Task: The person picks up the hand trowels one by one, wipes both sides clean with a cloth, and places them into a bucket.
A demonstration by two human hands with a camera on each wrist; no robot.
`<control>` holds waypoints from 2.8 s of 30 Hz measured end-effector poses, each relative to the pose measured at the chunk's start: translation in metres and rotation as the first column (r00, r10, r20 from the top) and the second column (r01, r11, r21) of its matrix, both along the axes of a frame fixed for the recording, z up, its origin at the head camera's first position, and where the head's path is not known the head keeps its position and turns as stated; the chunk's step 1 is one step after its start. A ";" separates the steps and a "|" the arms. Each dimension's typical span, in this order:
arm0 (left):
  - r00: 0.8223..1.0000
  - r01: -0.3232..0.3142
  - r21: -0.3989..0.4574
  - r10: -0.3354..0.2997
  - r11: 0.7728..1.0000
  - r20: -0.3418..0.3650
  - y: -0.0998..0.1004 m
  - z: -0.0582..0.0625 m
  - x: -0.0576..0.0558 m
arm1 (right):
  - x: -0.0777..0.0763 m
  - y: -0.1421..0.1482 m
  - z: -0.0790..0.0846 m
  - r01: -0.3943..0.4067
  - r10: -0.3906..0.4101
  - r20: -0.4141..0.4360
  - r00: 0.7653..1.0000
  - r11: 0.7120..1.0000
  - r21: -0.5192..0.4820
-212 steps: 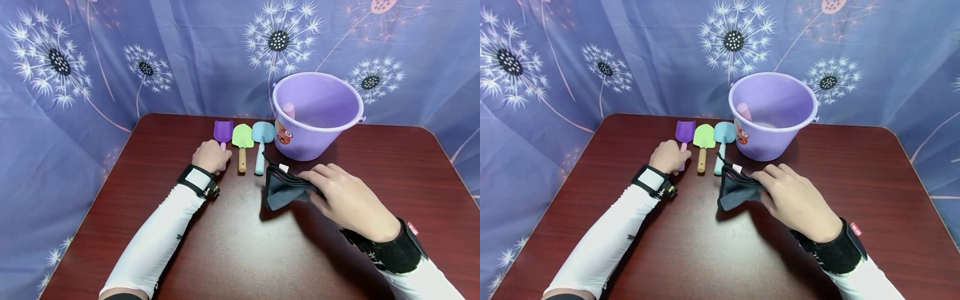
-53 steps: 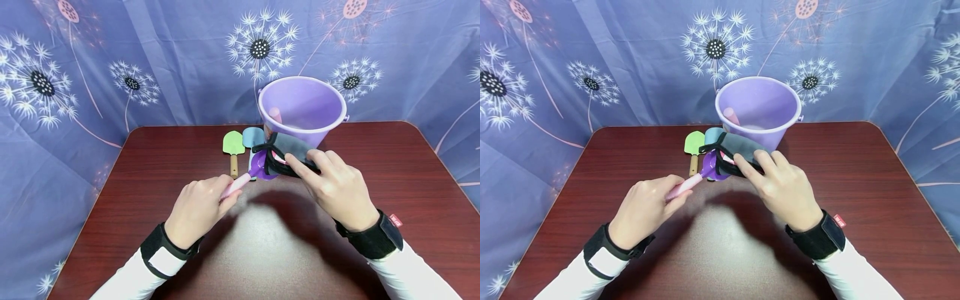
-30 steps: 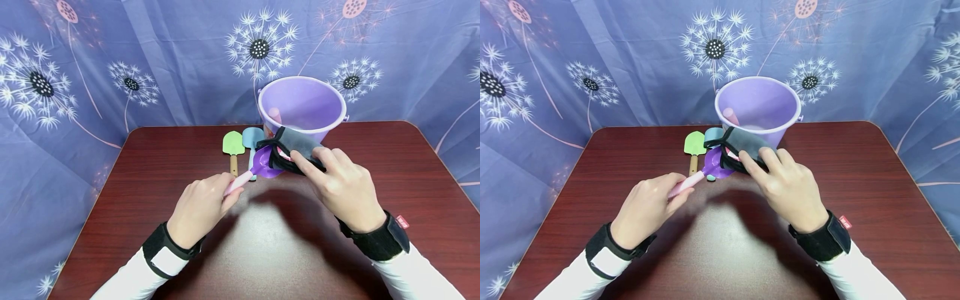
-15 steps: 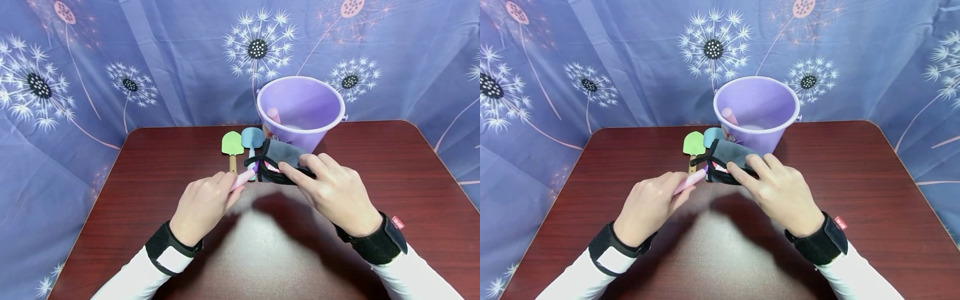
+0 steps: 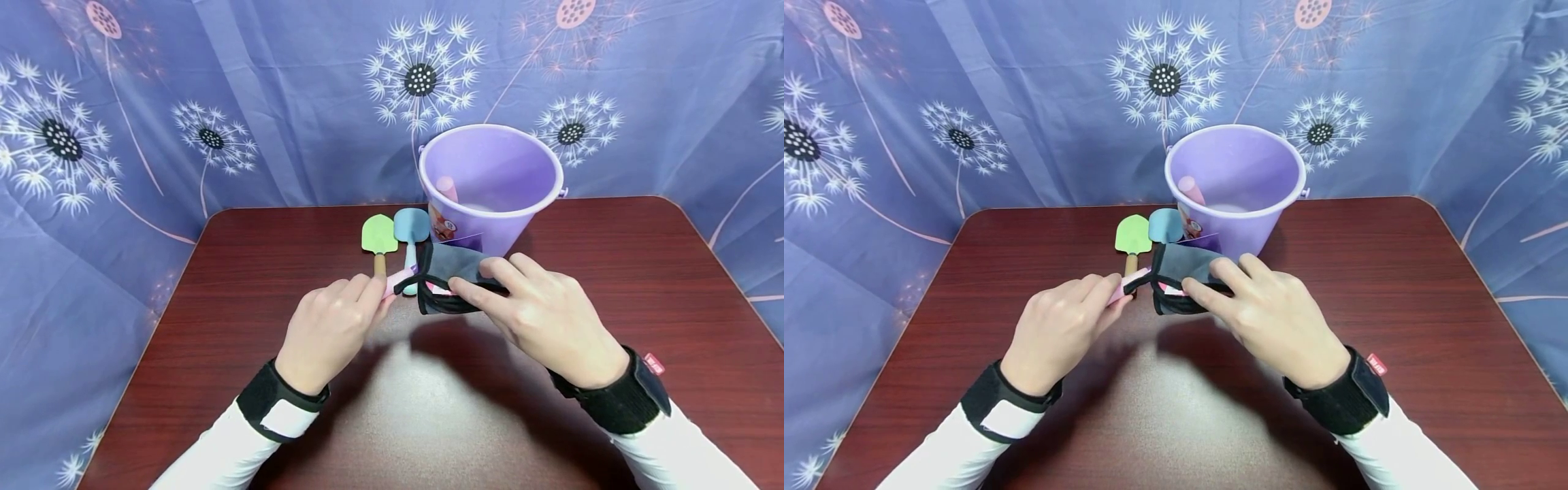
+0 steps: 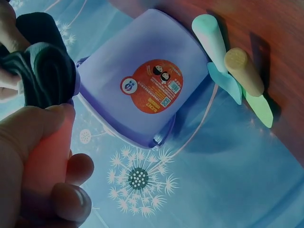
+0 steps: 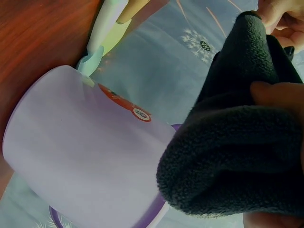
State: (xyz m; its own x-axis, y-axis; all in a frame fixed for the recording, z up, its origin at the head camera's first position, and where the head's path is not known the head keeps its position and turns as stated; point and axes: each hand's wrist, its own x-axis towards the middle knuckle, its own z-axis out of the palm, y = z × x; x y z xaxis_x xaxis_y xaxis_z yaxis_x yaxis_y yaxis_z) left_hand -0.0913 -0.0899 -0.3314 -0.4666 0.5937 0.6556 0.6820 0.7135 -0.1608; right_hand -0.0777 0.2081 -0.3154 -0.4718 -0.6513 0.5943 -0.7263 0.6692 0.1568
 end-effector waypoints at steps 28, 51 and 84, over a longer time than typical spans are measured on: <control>1.000 -0.019 0.094 0.019 0.995 -0.003 -0.010 0.006 -0.003 | -0.004 0.021 0.010 0.146 -0.146 -0.004 0.989 0.989 -0.033; 0.999 0.037 0.079 -0.035 0.996 -0.034 -0.001 -0.002 -0.003 | 0.001 0.016 0.010 0.131 -0.131 0.026 0.991 0.991 -0.005; 0.999 0.035 0.021 -0.036 0.999 0.040 0.005 -0.006 0.003 | 0.004 0.001 0.005 0.088 -0.088 -0.008 0.996 0.996 0.017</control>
